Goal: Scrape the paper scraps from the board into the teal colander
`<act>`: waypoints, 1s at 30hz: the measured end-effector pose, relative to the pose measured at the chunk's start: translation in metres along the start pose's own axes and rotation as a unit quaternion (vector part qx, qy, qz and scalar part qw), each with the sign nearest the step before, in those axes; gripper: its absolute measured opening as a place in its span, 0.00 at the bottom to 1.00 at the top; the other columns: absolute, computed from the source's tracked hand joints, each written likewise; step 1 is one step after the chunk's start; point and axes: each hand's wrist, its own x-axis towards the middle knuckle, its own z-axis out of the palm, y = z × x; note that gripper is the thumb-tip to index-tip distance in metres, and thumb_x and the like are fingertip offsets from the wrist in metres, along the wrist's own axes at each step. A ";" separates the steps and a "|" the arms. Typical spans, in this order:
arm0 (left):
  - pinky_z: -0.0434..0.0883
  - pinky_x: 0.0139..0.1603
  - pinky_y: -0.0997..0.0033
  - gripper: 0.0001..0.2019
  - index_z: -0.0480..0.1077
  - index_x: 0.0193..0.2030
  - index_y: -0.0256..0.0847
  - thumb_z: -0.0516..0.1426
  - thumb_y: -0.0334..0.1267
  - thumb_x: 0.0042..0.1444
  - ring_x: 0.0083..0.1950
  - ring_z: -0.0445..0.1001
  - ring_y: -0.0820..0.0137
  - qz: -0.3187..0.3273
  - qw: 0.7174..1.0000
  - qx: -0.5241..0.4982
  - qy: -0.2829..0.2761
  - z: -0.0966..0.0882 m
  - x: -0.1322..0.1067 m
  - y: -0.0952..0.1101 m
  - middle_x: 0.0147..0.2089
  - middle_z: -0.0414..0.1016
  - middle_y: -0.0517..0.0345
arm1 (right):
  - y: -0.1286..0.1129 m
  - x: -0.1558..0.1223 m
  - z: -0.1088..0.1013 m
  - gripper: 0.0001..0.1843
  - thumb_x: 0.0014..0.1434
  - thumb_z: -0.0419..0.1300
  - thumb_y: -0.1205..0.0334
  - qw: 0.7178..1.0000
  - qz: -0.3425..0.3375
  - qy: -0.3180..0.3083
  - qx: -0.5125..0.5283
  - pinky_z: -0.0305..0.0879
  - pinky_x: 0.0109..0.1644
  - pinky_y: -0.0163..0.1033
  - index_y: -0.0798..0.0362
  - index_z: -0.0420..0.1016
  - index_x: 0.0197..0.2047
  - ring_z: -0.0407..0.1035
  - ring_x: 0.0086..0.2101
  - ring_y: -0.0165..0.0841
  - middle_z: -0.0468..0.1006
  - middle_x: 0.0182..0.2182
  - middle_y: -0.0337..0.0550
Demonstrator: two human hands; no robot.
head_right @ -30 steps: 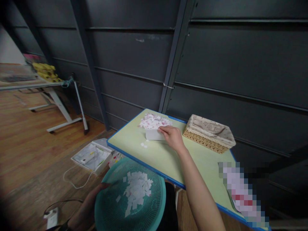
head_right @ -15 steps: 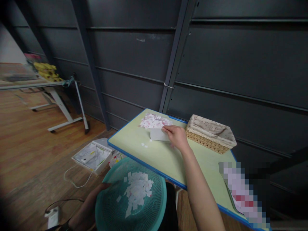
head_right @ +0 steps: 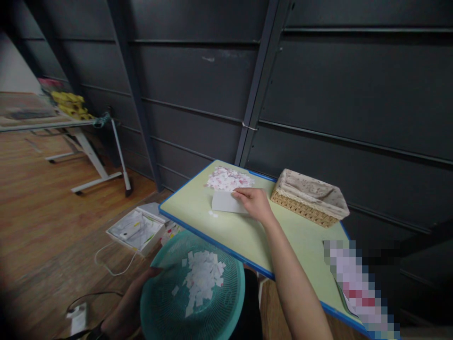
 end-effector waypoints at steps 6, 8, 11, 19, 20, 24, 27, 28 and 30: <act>0.77 0.33 0.68 0.08 0.74 0.39 0.35 0.62 0.37 0.56 0.26 0.81 0.66 0.034 0.999 0.007 0.022 0.004 0.000 0.005 0.24 0.84 0.56 | 0.003 0.003 -0.008 0.17 0.54 0.65 0.48 0.988 0.065 -0.131 0.048 0.66 0.26 0.38 0.54 0.85 0.34 0.74 0.25 0.37 0.83 0.26 0.44; 0.78 0.34 0.67 0.08 0.74 0.39 0.35 0.61 0.37 0.56 0.27 0.81 0.66 0.044 0.999 0.008 0.027 0.005 0.000 0.006 0.26 0.84 0.55 | 0.008 0.005 -0.010 0.21 0.54 0.63 0.44 0.990 0.065 -0.116 0.037 0.64 0.25 0.37 0.55 0.85 0.35 0.72 0.24 0.36 0.81 0.25 0.44; 0.79 0.38 0.65 0.09 0.74 0.40 0.34 0.62 0.38 0.56 0.30 0.83 0.64 0.051 0.999 0.010 0.016 0.004 0.002 0.006 0.30 0.87 0.50 | 0.014 0.006 -0.009 0.21 0.55 0.61 0.44 0.994 0.048 -0.093 0.010 0.62 0.25 0.37 0.55 0.82 0.35 0.70 0.23 0.35 0.80 0.24 0.43; 0.79 0.44 0.59 0.20 0.68 0.57 0.34 0.60 0.34 0.57 0.36 0.85 0.59 0.081 0.996 0.016 0.018 0.010 -0.004 0.013 0.36 0.88 0.49 | 0.005 -0.003 0.012 0.13 0.57 0.59 0.51 0.978 0.061 -0.195 0.047 0.57 0.21 0.33 0.52 0.73 0.32 0.65 0.20 0.30 0.72 0.20 0.36; 0.79 0.42 0.60 0.19 0.69 0.55 0.34 0.60 0.34 0.57 0.34 0.84 0.60 0.084 0.996 0.020 0.019 0.009 -0.004 0.014 0.35 0.87 0.50 | 0.003 -0.004 0.015 0.13 0.57 0.60 0.50 0.973 0.064 -0.210 0.068 0.56 0.21 0.33 0.53 0.73 0.33 0.65 0.20 0.30 0.72 0.21 0.36; 0.78 0.36 0.64 0.11 0.73 0.46 0.33 0.60 0.35 0.58 0.28 0.83 0.64 0.069 0.997 0.028 0.033 0.003 -0.001 0.015 0.31 0.87 0.52 | -0.006 -0.008 0.024 0.18 0.54 0.63 0.45 0.939 0.098 -0.295 0.147 0.57 0.20 0.32 0.53 0.73 0.33 0.64 0.19 0.28 0.71 0.19 0.35; 0.78 0.35 0.66 0.09 0.74 0.43 0.33 0.60 0.35 0.58 0.27 0.82 0.66 0.071 0.997 0.019 0.027 -0.002 0.002 0.014 0.32 0.87 0.52 | -0.006 -0.006 0.022 0.22 0.52 0.64 0.41 0.934 0.108 -0.283 0.189 0.58 0.22 0.33 0.53 0.75 0.34 0.62 0.20 0.29 0.70 0.19 0.35; 0.78 0.36 0.66 0.09 0.74 0.43 0.33 0.60 0.35 0.58 0.28 0.83 0.66 0.074 0.997 0.017 0.022 -0.003 0.002 0.013 0.32 0.87 0.52 | -0.003 -0.003 0.019 0.23 0.52 0.64 0.40 0.946 0.104 -0.239 0.193 0.58 0.23 0.33 0.53 0.76 0.34 0.62 0.20 0.29 0.71 0.19 0.36; 0.79 0.38 0.65 0.10 0.74 0.44 0.33 0.61 0.35 0.57 0.31 0.84 0.64 0.076 0.997 0.013 0.016 -0.004 0.002 0.012 0.33 0.87 0.51 | 0.005 0.003 0.011 0.24 0.51 0.64 0.38 0.972 0.095 -0.106 0.187 0.58 0.25 0.34 0.54 0.77 0.33 0.63 0.23 0.30 0.73 0.22 0.39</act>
